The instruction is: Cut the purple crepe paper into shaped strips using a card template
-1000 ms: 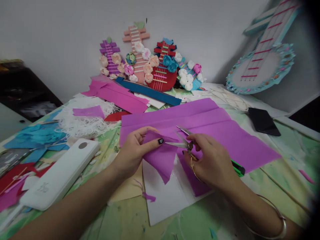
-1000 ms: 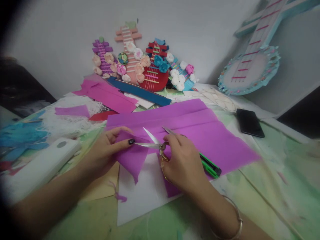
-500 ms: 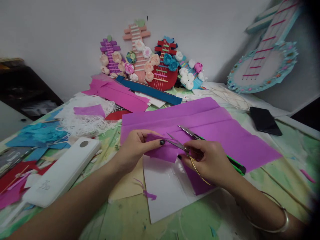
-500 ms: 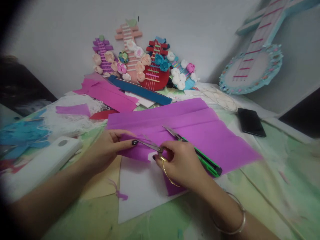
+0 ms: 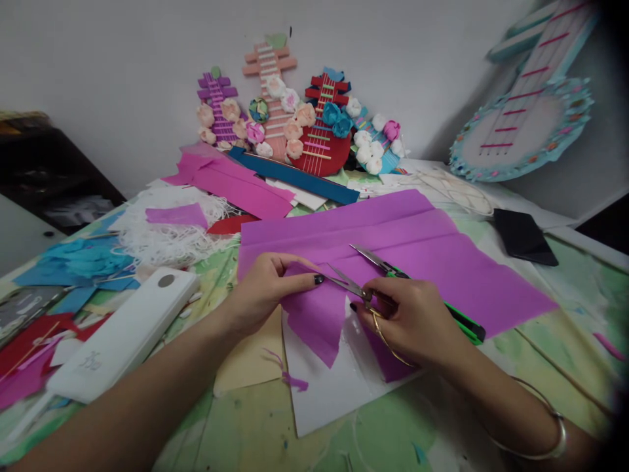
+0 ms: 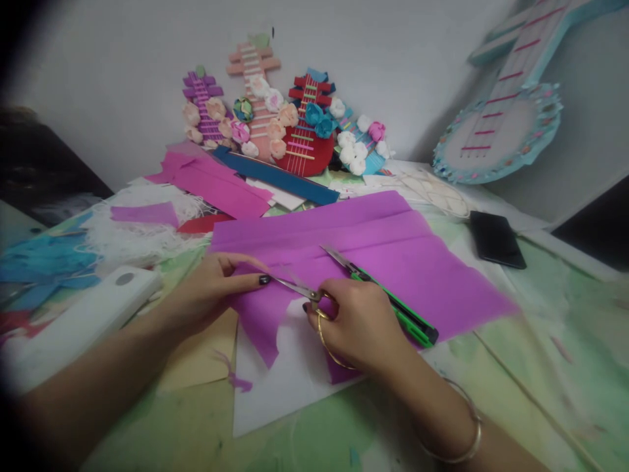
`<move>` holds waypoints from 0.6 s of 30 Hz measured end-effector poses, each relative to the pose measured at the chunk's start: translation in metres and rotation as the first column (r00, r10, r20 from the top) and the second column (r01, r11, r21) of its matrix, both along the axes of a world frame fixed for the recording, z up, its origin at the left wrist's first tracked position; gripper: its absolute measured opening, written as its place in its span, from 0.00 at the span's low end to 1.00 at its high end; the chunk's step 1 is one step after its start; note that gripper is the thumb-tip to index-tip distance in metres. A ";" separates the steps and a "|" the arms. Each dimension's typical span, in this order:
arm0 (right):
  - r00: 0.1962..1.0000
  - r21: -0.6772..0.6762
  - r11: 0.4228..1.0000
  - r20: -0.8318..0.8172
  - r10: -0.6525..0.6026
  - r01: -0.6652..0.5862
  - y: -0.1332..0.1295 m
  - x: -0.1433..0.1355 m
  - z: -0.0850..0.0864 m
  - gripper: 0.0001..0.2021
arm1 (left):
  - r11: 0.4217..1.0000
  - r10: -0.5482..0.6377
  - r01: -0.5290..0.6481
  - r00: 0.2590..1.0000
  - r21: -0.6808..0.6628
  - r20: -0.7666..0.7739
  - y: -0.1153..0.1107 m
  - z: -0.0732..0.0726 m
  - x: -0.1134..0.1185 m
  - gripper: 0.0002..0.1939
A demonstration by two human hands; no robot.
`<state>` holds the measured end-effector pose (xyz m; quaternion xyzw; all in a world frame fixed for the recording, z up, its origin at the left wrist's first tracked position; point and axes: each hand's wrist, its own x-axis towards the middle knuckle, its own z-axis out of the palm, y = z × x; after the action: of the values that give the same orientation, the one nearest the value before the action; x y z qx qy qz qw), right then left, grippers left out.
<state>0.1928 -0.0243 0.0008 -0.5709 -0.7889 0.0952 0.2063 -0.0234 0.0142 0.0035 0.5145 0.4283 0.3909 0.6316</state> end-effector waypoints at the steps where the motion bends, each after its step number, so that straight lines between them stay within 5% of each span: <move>1: 1.000 0.001 1.000 0.003 0.004 -0.004 0.000 0.000 0.000 0.10 | 1.000 0.001 -0.001 1.000 -0.001 0.005 0.000 0.000 0.000 0.08; 18: 0.992 0.293 0.955 0.124 -0.004 -0.033 0.001 0.008 -0.013 0.08 | 0.998 -0.049 0.049 0.999 -0.031 0.002 0.000 0.005 -0.002 0.11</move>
<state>0.2010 -0.0237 -0.0126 -0.5329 -0.8096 -0.0575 0.2393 -0.0251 0.0140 0.0082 0.5147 0.4211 0.3688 0.6494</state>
